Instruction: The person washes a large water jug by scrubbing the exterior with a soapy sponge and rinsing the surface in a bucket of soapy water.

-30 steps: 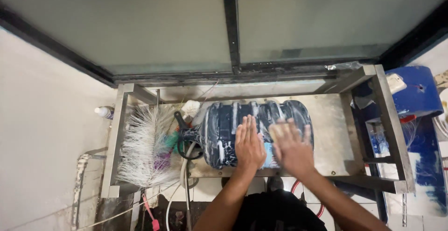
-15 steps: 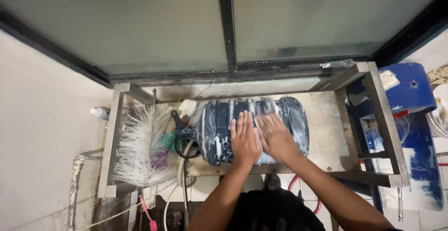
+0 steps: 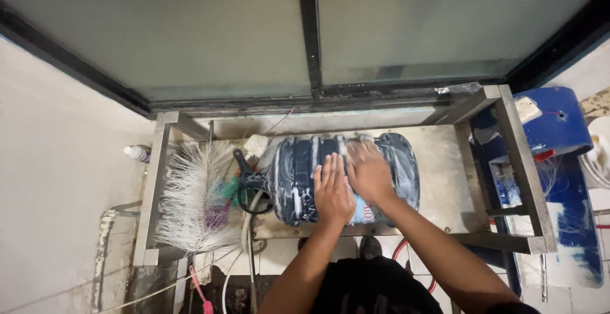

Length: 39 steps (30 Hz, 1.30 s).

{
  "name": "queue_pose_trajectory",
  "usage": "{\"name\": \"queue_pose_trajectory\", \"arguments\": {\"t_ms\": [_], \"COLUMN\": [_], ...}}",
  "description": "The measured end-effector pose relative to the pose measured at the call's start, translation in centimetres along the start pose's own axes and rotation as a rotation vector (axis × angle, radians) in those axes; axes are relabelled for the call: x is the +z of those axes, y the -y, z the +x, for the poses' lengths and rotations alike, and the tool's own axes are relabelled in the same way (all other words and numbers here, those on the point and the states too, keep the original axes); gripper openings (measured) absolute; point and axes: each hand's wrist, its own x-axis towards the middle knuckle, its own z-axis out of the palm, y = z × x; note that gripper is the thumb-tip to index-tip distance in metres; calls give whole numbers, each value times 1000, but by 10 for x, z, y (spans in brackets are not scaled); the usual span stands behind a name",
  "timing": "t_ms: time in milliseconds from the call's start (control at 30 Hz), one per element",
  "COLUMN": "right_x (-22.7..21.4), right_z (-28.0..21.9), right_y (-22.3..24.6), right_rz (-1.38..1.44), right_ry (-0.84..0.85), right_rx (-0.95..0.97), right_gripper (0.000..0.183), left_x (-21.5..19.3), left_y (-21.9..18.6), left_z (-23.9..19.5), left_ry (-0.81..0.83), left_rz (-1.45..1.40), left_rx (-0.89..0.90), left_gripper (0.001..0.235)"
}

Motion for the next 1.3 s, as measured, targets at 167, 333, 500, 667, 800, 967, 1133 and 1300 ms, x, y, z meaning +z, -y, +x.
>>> {"name": "queue_pose_trajectory", "arguments": {"t_ms": [167,333,500,667,800,967,1133,1300], "right_x": [-31,-36,-6,51,63,39,32,52], "right_z": [-87,-77,-14,-64,-133,-86,11,-57], "right_y": [9,4,16,14,-31,-14,27,23], "right_rz": [-115,-233,-174,-27,-285,-259,-77,-32], "right_ry": [79,159,-69,-271,-146,-278,-218,-135], "right_rx": [-280,-301,41,-51,-400,-159,149,-185], "right_gripper": [56,57,48,52,56,52,42,49], "left_x": [-2,-25,-31,-42,-39,-36,-32,-26], "left_y": [6,36,54,62,59,63,71,73], "left_z": [9,24,39,68,74,73,70,76], "left_ry": [87,250,264,409,395,441,446,483], "left_rz": [4,73,129,146,207,192,214,159], "left_rx": [8,119,236,186,221,208,235,163], "left_gripper": [56,52,49,50,56,55,55,51]}}
